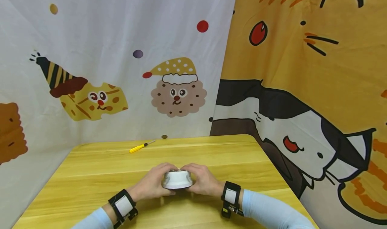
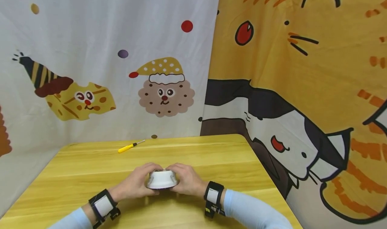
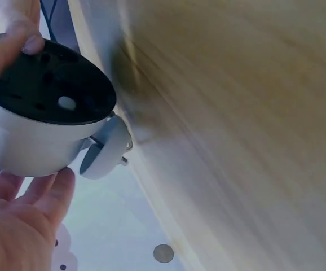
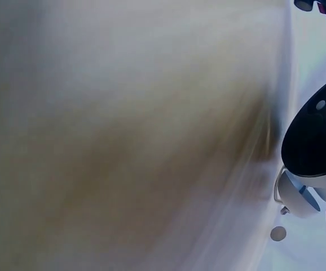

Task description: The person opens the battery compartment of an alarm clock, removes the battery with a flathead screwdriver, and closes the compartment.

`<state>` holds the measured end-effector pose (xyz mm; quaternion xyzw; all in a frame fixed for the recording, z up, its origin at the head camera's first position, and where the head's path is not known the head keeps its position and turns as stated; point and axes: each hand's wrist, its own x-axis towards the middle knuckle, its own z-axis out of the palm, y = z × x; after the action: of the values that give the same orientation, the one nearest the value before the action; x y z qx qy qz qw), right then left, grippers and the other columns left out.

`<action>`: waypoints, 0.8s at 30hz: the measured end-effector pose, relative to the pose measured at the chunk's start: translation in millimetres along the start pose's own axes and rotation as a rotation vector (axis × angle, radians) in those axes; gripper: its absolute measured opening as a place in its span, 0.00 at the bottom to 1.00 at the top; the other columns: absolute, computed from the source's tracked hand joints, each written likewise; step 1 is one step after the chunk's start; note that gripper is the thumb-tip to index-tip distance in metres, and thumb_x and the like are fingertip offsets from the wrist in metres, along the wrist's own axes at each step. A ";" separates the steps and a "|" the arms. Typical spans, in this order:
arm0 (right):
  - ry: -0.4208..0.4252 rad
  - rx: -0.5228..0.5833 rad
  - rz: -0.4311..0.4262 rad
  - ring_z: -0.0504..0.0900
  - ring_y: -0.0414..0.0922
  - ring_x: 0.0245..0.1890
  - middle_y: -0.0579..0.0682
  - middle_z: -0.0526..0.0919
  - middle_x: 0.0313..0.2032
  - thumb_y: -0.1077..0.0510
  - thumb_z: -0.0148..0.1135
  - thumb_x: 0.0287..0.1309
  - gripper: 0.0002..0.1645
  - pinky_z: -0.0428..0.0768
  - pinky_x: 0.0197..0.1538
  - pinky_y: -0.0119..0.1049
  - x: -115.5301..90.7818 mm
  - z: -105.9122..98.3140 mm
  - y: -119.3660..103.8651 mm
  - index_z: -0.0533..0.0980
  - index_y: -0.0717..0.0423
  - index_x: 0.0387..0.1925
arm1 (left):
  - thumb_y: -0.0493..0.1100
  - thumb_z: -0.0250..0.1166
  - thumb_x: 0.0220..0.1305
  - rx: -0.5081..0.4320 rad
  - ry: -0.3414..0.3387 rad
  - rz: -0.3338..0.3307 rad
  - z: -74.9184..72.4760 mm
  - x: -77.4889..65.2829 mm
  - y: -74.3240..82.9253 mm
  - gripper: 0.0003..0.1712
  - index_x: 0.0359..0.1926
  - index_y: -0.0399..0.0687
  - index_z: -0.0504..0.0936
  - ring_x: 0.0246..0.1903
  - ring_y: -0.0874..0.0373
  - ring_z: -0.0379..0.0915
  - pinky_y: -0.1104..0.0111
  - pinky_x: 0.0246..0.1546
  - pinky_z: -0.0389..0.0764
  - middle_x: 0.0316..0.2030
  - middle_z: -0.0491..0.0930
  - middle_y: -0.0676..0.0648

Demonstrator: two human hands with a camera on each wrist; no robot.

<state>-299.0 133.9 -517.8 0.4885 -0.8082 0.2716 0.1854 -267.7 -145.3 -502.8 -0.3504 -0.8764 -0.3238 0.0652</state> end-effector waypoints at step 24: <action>0.023 0.416 0.345 0.95 0.54 0.54 0.57 0.92 0.60 0.59 0.88 0.56 0.35 0.93 0.56 0.42 12.9 -22.0 -3.2 0.85 0.57 0.65 | 0.41 0.84 0.67 -0.272 0.190 -0.026 -3.2 7.9 3.2 0.32 0.68 0.47 0.83 0.61 0.50 0.88 0.50 0.65 0.89 0.61 0.90 0.45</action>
<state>-301.3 137.5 -492.4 0.3678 -0.8043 0.4649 0.0412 -271.9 -141.0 -495.9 -0.3125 -0.8189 -0.4718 0.0954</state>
